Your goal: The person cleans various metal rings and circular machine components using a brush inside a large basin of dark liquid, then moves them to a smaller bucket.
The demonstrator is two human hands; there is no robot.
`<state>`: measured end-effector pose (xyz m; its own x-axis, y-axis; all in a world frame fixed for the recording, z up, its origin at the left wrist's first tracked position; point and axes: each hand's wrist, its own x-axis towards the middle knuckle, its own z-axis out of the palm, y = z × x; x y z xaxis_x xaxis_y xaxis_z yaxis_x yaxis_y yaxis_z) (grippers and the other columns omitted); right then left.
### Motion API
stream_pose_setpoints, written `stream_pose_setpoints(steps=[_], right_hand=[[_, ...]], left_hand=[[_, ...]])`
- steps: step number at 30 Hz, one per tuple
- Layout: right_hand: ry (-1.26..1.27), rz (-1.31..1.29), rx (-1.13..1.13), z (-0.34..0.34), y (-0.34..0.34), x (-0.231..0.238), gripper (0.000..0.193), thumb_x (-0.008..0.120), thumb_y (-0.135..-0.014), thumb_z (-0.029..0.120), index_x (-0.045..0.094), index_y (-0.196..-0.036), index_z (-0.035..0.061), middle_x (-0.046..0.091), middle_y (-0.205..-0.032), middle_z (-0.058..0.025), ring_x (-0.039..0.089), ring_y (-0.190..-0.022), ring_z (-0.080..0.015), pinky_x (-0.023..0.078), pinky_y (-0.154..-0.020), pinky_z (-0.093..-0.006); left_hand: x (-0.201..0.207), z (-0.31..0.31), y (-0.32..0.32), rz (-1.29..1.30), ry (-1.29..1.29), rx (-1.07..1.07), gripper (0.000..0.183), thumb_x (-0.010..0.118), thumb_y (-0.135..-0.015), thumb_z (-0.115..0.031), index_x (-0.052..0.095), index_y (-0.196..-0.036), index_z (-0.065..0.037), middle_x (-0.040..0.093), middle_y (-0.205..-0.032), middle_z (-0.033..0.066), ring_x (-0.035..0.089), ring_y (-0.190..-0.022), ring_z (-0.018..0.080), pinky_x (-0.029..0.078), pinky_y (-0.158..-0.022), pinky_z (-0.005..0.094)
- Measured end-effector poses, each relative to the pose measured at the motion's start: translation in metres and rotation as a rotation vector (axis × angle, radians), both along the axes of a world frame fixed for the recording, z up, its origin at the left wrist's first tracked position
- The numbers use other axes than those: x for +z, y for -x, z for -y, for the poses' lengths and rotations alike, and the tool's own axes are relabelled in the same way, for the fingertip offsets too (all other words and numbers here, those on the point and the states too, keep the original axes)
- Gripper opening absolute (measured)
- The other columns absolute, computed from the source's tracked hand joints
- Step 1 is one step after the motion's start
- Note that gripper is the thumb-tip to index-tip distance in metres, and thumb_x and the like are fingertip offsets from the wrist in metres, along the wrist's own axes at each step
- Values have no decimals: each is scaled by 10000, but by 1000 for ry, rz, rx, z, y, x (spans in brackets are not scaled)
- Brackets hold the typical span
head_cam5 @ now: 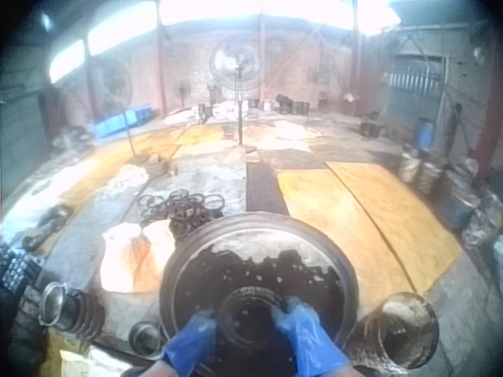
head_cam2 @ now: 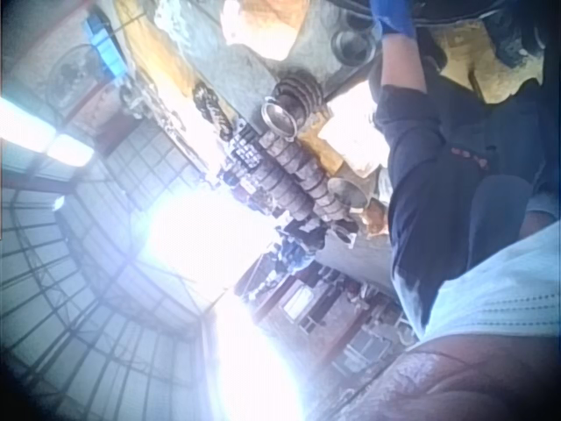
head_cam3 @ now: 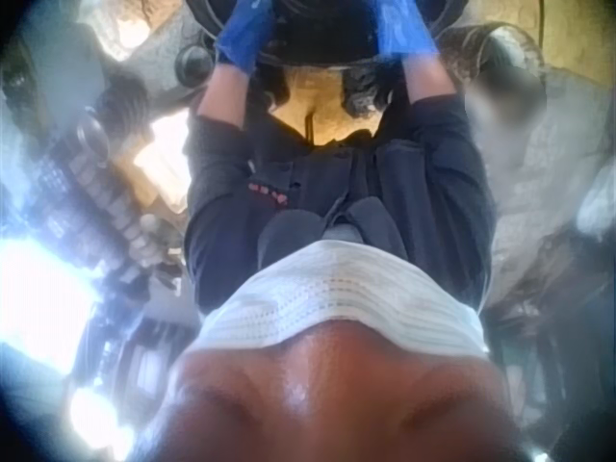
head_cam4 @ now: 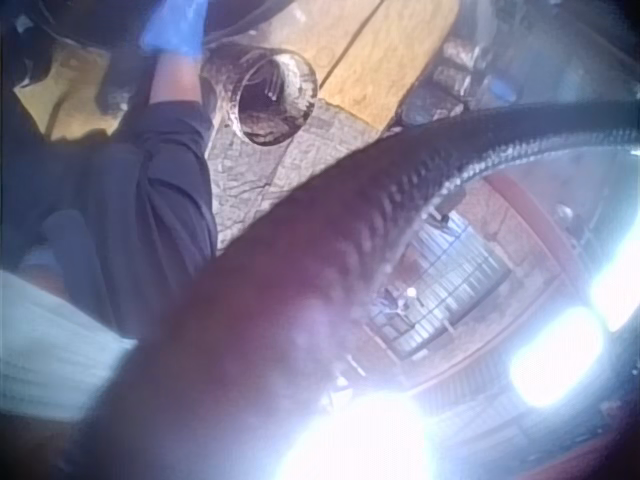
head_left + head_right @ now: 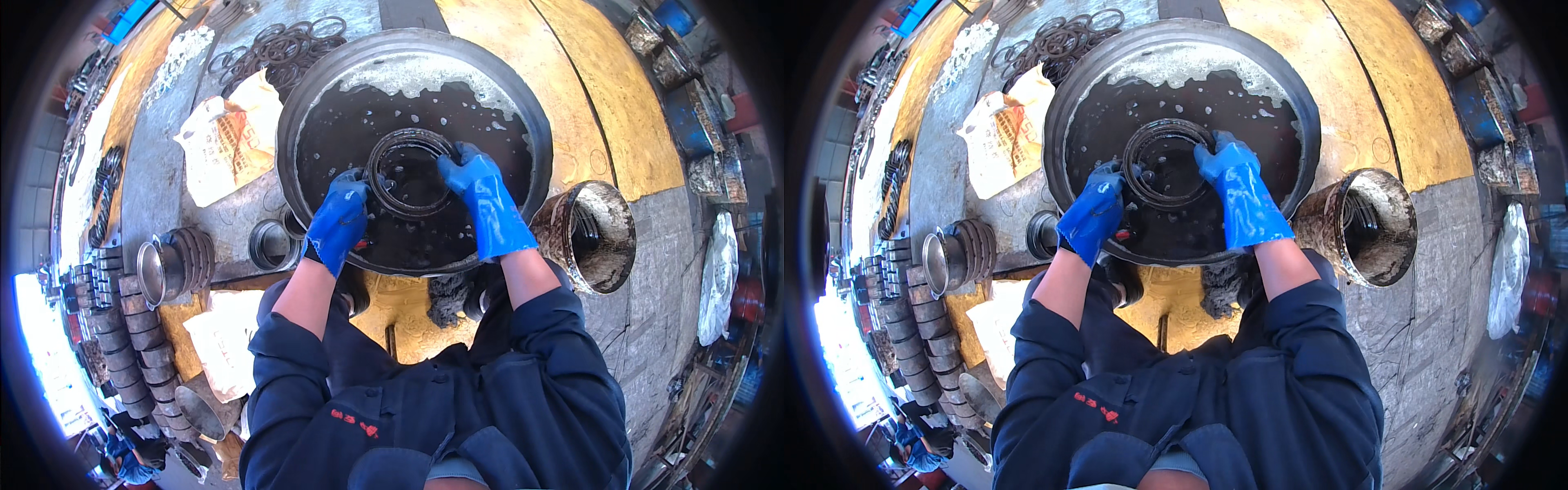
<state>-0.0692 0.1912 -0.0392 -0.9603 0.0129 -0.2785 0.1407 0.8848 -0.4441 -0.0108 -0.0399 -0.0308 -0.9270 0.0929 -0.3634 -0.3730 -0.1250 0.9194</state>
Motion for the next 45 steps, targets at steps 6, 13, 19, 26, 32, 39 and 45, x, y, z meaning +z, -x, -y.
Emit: stream_pose_setpoints(steps=[6, 13, 19, 26, 32, 39, 45], right_hand=[[-217, 38, 3, 8, -4, 11, 594, 527, -885, 512, 514, -1313, 101, 625, -1197, -196, 621, -1105, -320, 473, -951, -440], [-194, -235, 63, 7, -9, -3, 545, 536, -885, 493, 542, -1283, 120, 653, -1148, -145, 634, -1065, -314, 497, -906, -454], [468, -436, 244, 41, -42, -7, 508, 583, -876, 468, 628, -1178, 62, 689, -1068, -138, 667, -962, -305, 524, -884, -380], [-86, -117, 370, 42, -30, 22, 400, 617, -859, 412, 634, -1117, 108, 687, -928, -153, 664, -903, -330, 541, -793, -426], [462, -368, -208, -48, 13, -7, 343, 581, -905, 379, 687, -1046, 84, 702, -820, -140, 696, -775, -275, 534, -729, -385], [149, -230, -320, -117, 33, -32, 415, 590, -883, 394, 637, -1129, 64, 688, -1024, -168, 663, -971, -294, 513, -857, -392], [-150, -534, -335, -90, 31, -2, 401, 611, -875, 382, 597, -1200, 148, 699, -959, -121, 675, -919, -292, 519, -802, -401]], left_hand=[[6, -1, 3, 20, 153, -3, 226, 572, -874, -97, 664, -1040, 27, 683, -908, 104, 613, -809, 162, 482, -756, 284], [1, 11, -5, -749, 842, -211, 242, 492, -889, -58, 655, -1055, 12, 667, -957, 167, 613, -904, 253, 485, -812, 331], [6, 12, -14, -573, 815, -223, 295, 431, -885, -22, 651, -1080, -10, 649, -1049, 235, 607, -1024, 366, 488, -888, 393], [1, -2, -9, -366, 365, -106, 236, 508, -911, -114, 643, -1057, 13, 670, -902, 140, 617, -858, 212, 476, -776, 307], [-20, 18, -5, -451, 653, -147, 206, 528, -917, -72, 670, -1066, -67, 595, -790, 43, 575, -698, 142, 458, -589, 280], [-13, 14, 7, 143, 75, 91, 177, 610, -919, -225, 683, -973, -73, 527, -654, -49, 453, -554, 64, 351, -504, 222], [-3, 16, 6, 123, -9, 132, 143, 617, -916, -195, 689, -945, -75, 534, -642, -53, 452, -527, 57, 347, -465, 217]])
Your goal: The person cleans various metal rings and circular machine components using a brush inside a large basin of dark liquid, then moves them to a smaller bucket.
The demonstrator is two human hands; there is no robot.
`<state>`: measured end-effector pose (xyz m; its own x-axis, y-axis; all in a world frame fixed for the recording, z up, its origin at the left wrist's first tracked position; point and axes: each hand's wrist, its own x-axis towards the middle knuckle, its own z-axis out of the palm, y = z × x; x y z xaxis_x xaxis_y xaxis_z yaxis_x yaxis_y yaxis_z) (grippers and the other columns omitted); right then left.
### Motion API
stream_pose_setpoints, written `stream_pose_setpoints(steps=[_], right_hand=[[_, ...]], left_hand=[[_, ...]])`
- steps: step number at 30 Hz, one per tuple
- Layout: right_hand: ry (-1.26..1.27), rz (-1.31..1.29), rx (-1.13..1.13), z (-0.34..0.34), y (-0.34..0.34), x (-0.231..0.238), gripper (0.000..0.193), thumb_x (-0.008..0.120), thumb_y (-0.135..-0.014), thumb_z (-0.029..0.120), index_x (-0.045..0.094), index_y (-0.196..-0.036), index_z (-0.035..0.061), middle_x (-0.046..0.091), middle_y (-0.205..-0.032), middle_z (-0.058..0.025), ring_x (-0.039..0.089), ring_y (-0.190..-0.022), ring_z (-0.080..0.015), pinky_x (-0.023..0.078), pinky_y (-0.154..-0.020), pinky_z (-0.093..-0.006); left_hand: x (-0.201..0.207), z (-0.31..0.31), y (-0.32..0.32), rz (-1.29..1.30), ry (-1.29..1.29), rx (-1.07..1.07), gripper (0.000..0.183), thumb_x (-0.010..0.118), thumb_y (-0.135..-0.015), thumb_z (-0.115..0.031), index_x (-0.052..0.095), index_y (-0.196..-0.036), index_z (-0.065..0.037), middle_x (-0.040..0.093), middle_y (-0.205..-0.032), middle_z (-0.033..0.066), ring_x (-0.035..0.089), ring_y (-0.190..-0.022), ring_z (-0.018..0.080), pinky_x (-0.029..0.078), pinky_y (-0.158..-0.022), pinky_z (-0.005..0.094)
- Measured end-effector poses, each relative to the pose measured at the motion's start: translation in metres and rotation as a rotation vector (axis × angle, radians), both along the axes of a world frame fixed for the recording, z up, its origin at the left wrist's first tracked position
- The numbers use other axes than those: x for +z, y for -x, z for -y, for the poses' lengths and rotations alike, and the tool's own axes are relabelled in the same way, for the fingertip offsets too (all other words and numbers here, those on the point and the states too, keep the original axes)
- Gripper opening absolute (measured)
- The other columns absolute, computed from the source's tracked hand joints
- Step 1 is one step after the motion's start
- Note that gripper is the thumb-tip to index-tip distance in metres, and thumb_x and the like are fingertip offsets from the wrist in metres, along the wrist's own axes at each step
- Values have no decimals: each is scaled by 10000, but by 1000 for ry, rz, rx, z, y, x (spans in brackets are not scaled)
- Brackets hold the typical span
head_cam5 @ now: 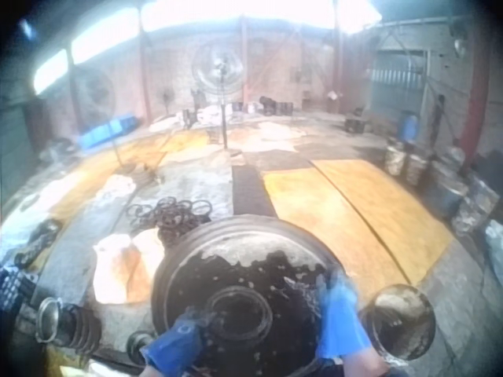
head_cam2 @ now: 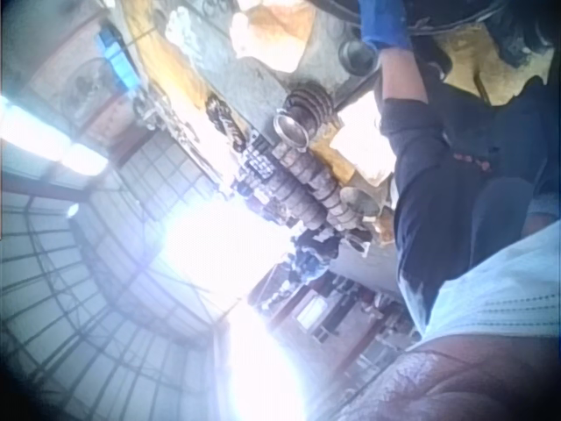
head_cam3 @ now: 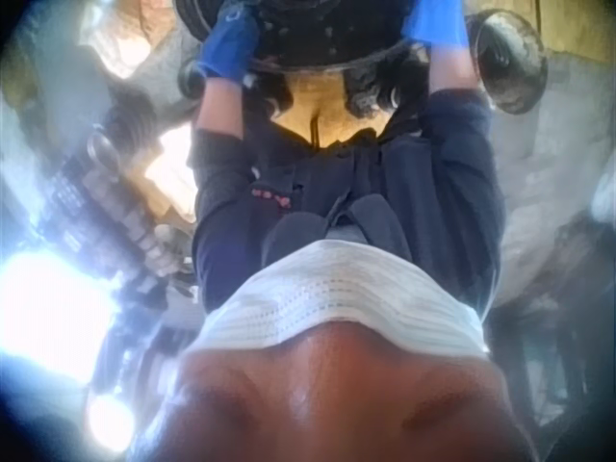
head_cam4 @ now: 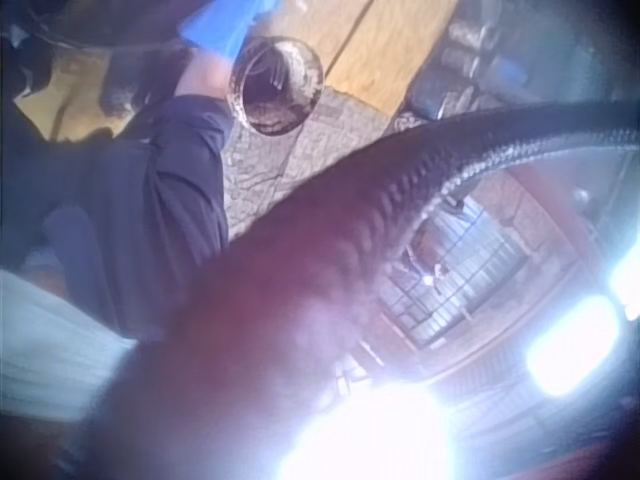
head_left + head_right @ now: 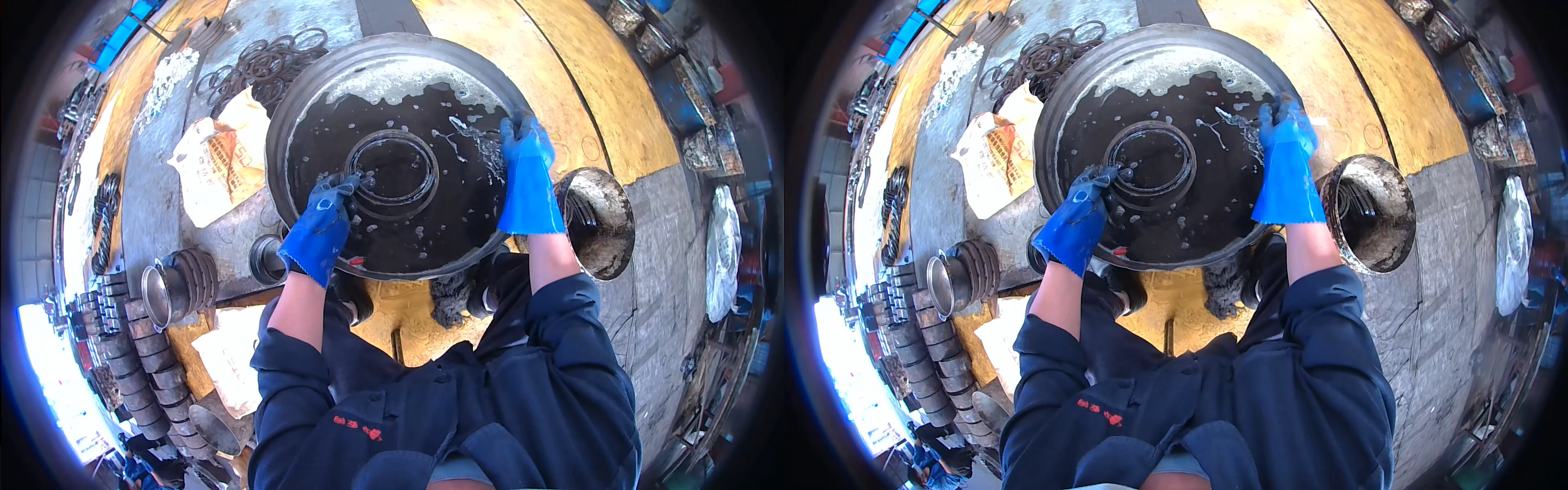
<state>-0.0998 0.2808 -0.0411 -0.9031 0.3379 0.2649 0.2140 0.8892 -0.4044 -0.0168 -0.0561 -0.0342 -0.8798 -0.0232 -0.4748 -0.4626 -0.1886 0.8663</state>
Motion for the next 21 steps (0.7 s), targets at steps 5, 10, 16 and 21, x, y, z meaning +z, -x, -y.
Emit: stream_pose_setpoints(steps=[5, 10, 16, 21], right_hand=[[1765, 467, 391, 41, -5, -27, 406, 544, -954, 379, 619, -1155, 34, 689, -959, -129, 646, -817, -243, 528, -750, -394], [2244, 862, 426, 52, -2, -43, 413, 535, -968, 365, 615, -1164, 10, 684, -973, -134, 638, -803, -244, 532, -754, -399], [2012, 691, 235, 74, -21, 26, 380, 521, -982, 315, 607, -1167, -5, 681, -1015, -160, 655, -847, -263, 543, -769, -421], [1910, 527, 249, 71, -25, 28, 424, 577, -955, 309, 585, -1220, -21, 678, -1069, -170, 665, -931, -256, 535, -831, -397]], left_hand=[[-18, 4, 16, 60, -90, -31, 126, 639, -905, -165, 679, -982, -74, 632, -735, 1, 484, -524, 68, 374, -449, 220], [-18, -9, 18, -14, -107, -167, 175, 631, -914, -157, 664, -1052, -54, 716, -874, 47, 563, -577, 74, 403, -486, 197], [14, -14, 5, -5, 1, -115, 156, 625, -927, -154, 658, -1040, -52, 685, -847, -6, 599, -669, 61, 487, -601, 202], [18, -15, 5, -105, 89, -149, 251, 669, -895, -187, 654, -1079, -17, 683, -909, 38, 599, -764, 82, 478, -666, 230]])
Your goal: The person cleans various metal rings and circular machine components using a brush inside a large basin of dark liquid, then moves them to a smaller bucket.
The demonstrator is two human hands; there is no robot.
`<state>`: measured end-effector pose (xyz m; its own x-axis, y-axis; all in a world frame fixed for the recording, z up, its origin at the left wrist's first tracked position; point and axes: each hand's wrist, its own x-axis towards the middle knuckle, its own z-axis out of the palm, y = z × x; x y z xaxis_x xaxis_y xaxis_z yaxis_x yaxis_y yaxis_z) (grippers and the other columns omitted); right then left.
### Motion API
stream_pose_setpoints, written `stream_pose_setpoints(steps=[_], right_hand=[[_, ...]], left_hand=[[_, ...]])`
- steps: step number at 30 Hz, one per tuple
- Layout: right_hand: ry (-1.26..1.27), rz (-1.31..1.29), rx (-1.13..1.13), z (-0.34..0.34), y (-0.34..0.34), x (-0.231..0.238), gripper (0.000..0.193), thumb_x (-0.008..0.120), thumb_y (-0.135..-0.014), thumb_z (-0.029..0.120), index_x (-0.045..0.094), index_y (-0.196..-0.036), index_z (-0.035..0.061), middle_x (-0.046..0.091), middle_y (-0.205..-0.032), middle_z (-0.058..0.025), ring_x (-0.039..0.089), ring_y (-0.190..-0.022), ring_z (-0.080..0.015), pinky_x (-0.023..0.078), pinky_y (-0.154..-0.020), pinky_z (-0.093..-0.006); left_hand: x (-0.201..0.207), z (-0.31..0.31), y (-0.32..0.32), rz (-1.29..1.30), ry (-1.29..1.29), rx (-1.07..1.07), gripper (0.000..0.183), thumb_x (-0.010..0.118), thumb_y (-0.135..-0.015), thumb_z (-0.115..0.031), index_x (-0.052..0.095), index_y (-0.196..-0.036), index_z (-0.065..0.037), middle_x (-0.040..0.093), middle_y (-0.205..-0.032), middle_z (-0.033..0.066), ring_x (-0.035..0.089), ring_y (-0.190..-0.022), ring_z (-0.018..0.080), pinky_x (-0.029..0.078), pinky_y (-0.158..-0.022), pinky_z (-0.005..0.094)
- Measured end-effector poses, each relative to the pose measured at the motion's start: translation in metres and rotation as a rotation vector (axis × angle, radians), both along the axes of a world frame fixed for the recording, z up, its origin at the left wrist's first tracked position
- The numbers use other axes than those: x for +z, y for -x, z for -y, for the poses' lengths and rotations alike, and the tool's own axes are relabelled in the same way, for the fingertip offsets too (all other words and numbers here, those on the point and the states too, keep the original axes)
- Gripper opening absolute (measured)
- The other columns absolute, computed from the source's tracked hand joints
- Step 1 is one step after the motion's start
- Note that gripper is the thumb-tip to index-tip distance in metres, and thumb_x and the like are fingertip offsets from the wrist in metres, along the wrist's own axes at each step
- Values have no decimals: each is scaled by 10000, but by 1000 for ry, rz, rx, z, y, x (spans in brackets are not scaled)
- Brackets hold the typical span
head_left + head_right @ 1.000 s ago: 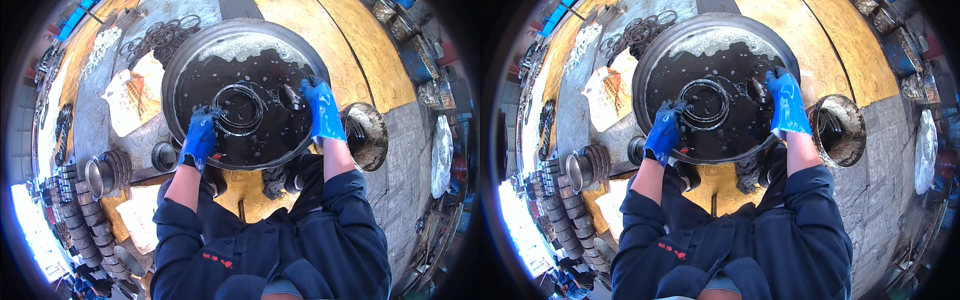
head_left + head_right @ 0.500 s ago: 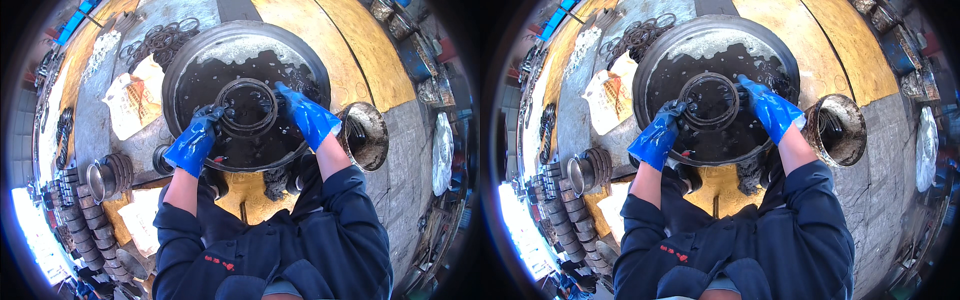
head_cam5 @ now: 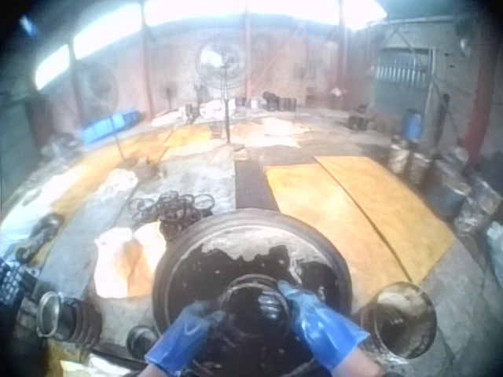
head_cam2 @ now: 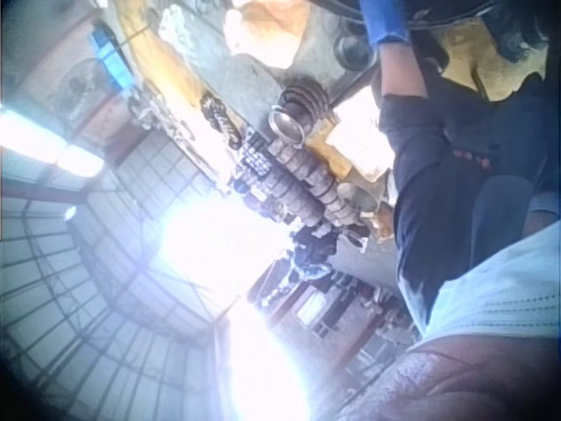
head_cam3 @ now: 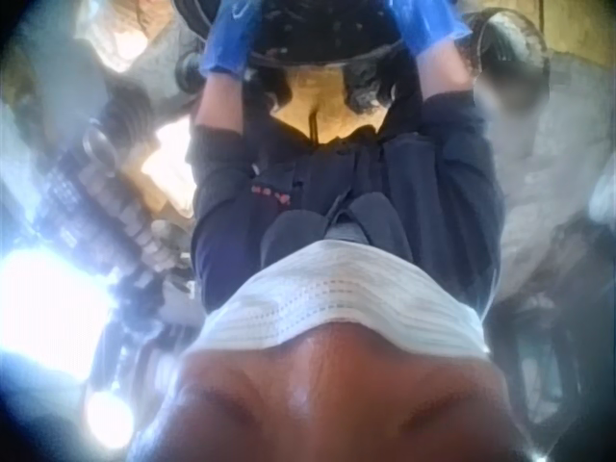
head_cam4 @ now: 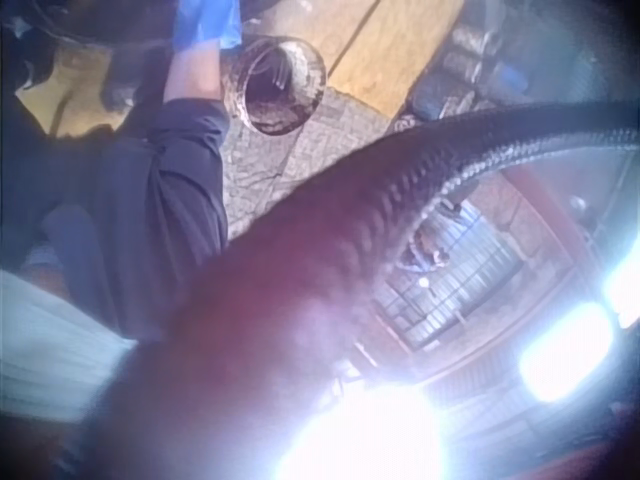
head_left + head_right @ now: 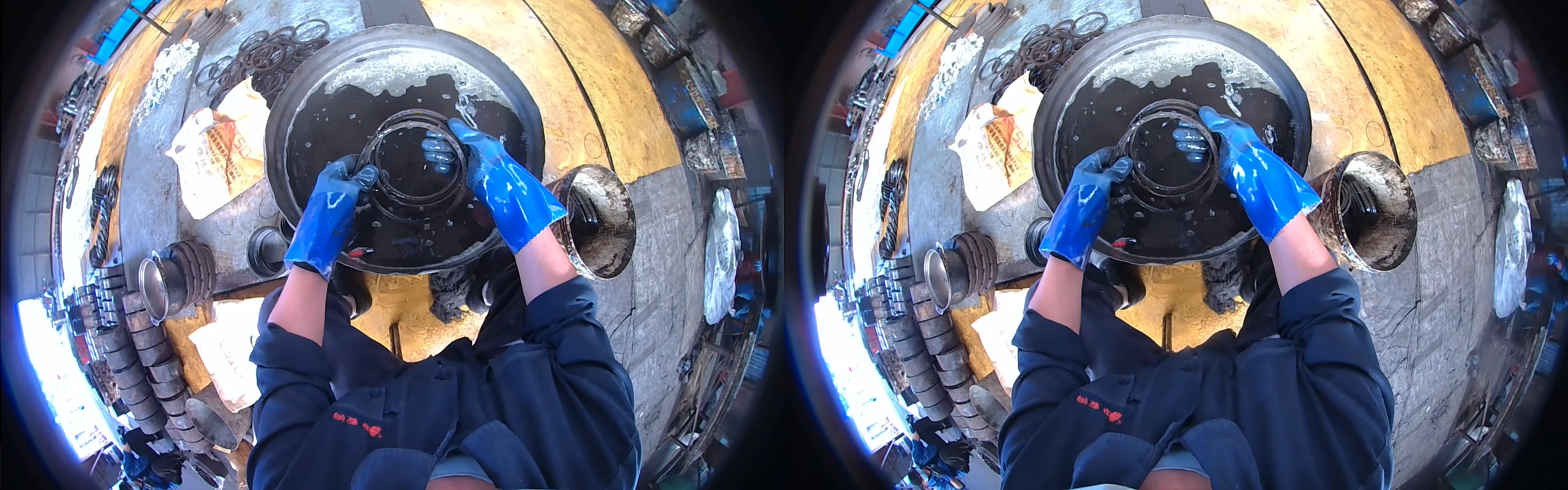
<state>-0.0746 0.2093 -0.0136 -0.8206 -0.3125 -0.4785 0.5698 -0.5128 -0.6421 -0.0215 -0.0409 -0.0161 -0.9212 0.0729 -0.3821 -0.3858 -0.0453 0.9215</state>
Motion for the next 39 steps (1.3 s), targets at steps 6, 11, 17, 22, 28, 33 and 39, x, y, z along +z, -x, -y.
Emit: stream_pose_setpoints(steps=[6, 11, 17, 22, 28, 33, 39], right_hand=[[-313, -386, -134, -16, -6, 3, 448, 586, -945, 322, 585, -1216, -35, 681, -1066, -180, 670, -924, -284, 529, -849, -388], [-892, -580, -160, -36, 13, -7, 469, 594, -937, 333, 586, -1212, -46, 684, -1064, -189, 675, -918, -307, 523, -865, -380], [-1698, -626, 299, -81, 37, -72, 483, 694, -836, 324, 607, -1248, 88, 671, -1144, -146, 646, -1057, -270, 485, -933, -350], [-2102, -580, 548, -54, 44, -56, 389, 716, -781, 365, 670, -1103, 153, 687, -1059, -131, 646, -1030, -292, 511, -875, -419], [-1876, -808, 683, 1, 13, -44, 586, 713, -755, 460, 607, -1205, 100, 664, -1128, -147, 621, -1071, -349, 494, -909, -435], [-1652, -847, 1022, 53, -15, -64, 665, 712, -718, 516, 608, -1194, 63, 651, -1142, -186, 615, -1078, -367, 488, -931, -445], [-1775, -771, 1099, 73, -15, -92, 520, 738, -721, 423, 662, -1075, 50, 670, -1073, -193, 635, -1027, -371, 511, -881, -443]], left_hand=[[14, 3, -2, 26, 82, -14, 240, 666, -891, -165, 655, -1078, -14, 695, -912, 71, 649, -802, 135, 514, -686, 261], [4, 21, 11, 63, -265, 273, 199, 662, -881, -90, 653, -1071, -32, 703, -917, 100, 677, -766, 183, 549, -656, 309], [-30, 47, 41, 25, -578, 313, 240, 634, -914, -132, 629, -1132, -33, 696, -966, 109, 684, -866, 252, 559, -665, 338], [-42, 70, 45, 8, -764, 307, 268, 631, -919, -171, 621, -1159, -53, 693, -995, 99, 673, -920, 280, 559, -668, 354], [-35, 78, 47, 72, -837, 390, 299, 589, -942, -220, 602, -1208, -83, 689, -1056, 71, 649, -1018, 319, 564, -651, 362], [-18, 75, 35, 36, -875, 433, 264, 570, -951, -211, 610, -1171, -70, 692, -1058, 97, 669, -992, 321, 586, -602, 368], [-22, 88, 26, -18, -962, 294, 323, 566, -933, -195, 582, -1214, -35, 675, -1093, 114, 641, -1040, 331, 584, -691, 398]])
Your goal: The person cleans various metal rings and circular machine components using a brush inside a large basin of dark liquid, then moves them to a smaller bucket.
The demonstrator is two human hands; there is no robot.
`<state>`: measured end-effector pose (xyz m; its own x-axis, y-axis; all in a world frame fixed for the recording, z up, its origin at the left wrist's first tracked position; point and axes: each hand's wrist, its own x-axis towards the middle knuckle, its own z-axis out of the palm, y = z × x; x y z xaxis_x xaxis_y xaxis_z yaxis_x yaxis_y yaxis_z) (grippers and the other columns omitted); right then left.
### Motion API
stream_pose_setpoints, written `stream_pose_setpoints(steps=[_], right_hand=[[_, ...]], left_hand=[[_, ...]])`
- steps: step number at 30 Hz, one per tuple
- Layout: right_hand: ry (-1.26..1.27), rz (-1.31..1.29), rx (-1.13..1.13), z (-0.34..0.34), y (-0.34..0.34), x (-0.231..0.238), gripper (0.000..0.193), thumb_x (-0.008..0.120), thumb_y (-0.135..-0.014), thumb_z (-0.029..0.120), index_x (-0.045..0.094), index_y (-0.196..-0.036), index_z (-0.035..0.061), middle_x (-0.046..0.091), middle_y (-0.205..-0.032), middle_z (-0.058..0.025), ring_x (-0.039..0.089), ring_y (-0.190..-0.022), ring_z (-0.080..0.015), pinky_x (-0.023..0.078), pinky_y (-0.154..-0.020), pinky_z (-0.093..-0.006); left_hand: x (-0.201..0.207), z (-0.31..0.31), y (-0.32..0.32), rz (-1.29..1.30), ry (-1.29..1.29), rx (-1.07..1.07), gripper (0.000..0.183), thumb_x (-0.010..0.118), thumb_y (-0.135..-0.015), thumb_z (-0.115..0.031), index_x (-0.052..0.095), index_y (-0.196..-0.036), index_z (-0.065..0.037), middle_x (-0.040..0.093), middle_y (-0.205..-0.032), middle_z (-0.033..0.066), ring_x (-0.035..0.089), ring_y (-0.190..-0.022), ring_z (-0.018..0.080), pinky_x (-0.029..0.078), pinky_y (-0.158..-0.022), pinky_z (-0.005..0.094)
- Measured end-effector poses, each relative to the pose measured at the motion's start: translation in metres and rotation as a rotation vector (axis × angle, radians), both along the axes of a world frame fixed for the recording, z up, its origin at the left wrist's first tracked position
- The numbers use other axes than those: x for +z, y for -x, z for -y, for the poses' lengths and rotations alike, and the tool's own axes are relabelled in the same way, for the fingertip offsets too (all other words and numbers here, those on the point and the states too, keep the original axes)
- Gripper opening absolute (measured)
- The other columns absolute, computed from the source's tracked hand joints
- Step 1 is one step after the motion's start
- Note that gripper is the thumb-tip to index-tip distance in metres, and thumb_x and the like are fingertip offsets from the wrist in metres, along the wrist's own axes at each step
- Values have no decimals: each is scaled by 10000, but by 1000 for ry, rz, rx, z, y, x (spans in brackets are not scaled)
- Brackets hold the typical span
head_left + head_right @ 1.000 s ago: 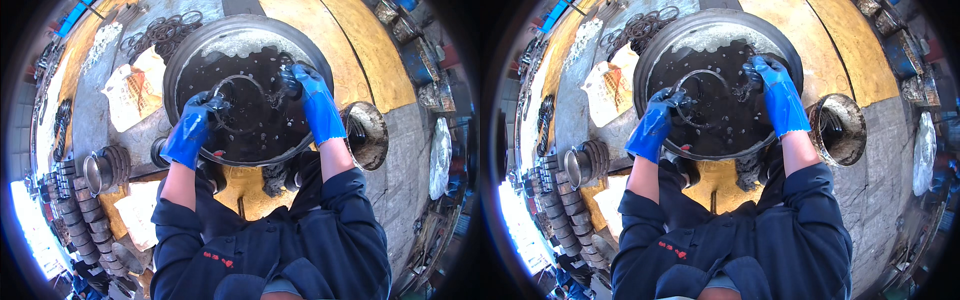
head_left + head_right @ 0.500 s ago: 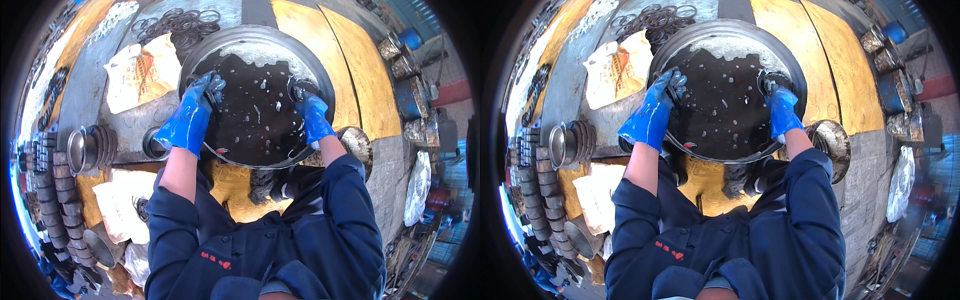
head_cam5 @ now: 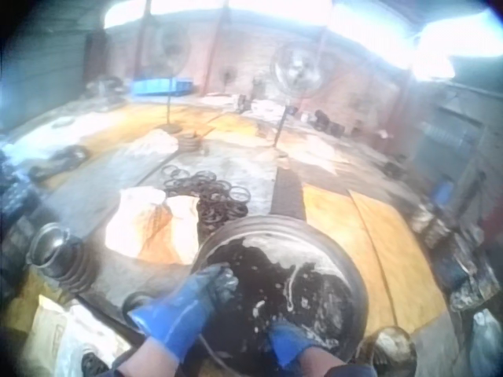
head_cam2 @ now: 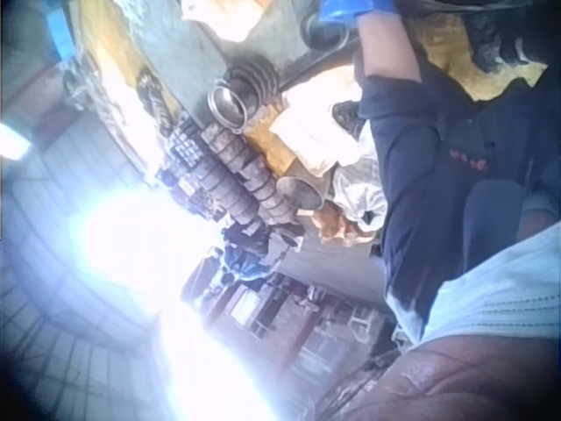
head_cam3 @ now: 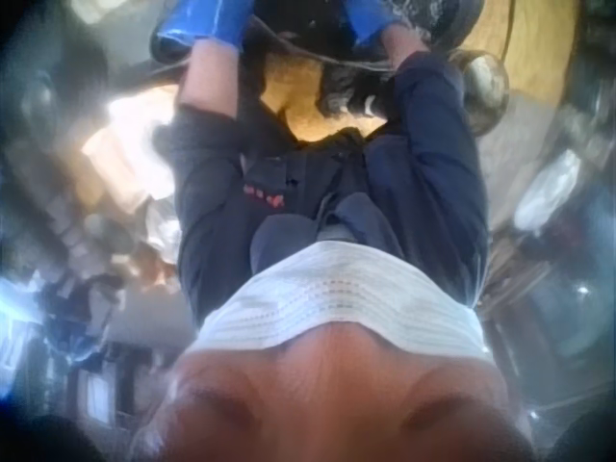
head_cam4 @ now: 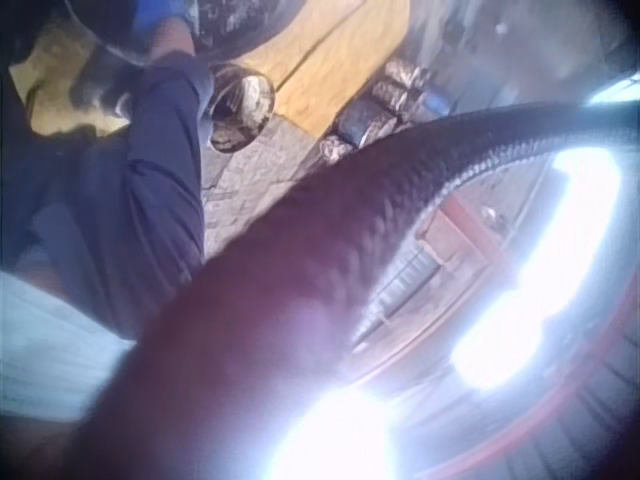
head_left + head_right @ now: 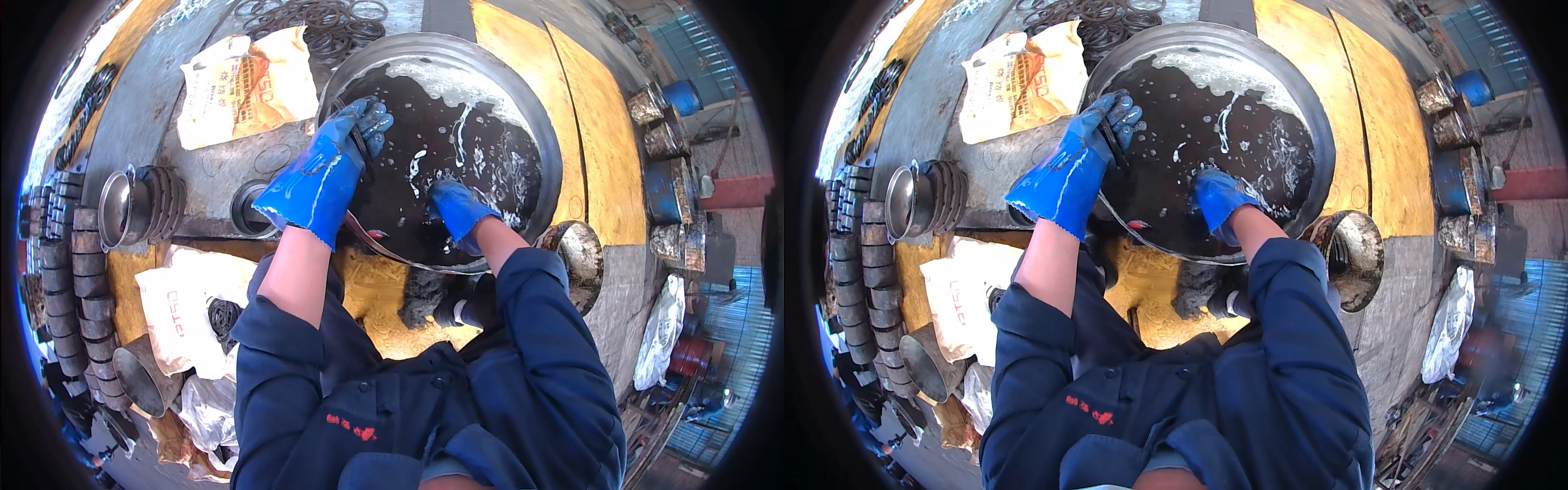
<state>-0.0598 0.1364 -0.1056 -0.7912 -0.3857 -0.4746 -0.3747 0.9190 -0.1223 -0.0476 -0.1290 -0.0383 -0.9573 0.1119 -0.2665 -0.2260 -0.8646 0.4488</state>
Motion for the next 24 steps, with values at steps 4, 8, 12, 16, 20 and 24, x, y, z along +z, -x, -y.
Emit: stream_pose_setpoints(steps=[4, 8, 12, 16, 20, 24], right_hand=[[-31, -40, 264, 9, 10, -8, 441, 742, -728, 366, 685, -1037, 57, 679, -1055, -188, 642, -1017, -371, 521, -868, -442], [-100, -12, 268, 7, 13, -13, 363, 747, -735, 309, 707, -999, 63, 687, -1037, -182, 648, -1006, -371, 531, -854, -442], [-295, 99, -44, 21, 7, -21, 295, 763, -717, 277, 722, -916, 63, 707, -936, -122, 683, -884, -301, 550, -771, -406], [-217, 229, -26, 23, -8, -24, 251, 761, -722, 261, 718, -908, 97, 692, -879, -107, 674, -858, -293, 544, -773, -423], [-154, 302, 113, 10, -24, -13, 246, 753, -728, 263, 717, -907, 98, 691, -875, -107, 673, -853, -292, 543, -767, -422], [-87, 235, 134, 11, -10, -1, 240, 745, -735, 264, 716, -906, 99, 690, -871, -108, 672, -848, -291, 541, -760, -420]], left_hand=[[3, 1, -1, 91, 114, 86, 320, 544, -939, -196, 581, -1210, -31, 673, -1079, 105, 635, -1048, 327, 570, -700, 370], [7, 0, -2, 117, 81, 38, 307, 508, -960, -194, 578, -1208, -28, 680, -1050, 96, 651, -1004, 331, 563, -666, 361], [4, -7, 1, 133, 51, 38, 293, 500, -970, -186, 579, -1202, -27, 687, -1021, 90, 665, -967, 323, 559, -647, 353], [6, -7, 1, 95, 37, 39, 273, 541, -956, -169, 585, -1191, -37, 692, -1008, 91, 672, -952, 316, 559, -635, 348], [10, -12, -3, 141, 45, 22, 272, 566, -943, -153, 584, -1187, -33, 693, -1011, 97, 674, -959, 324, 561, -631, 350], [5, -10, -6, 95, 7, 21, 283, 562, -941, -145, 572, -1202, -34, 691, -1023, 98, 662, -1002, 335, 561, -653, 357]])
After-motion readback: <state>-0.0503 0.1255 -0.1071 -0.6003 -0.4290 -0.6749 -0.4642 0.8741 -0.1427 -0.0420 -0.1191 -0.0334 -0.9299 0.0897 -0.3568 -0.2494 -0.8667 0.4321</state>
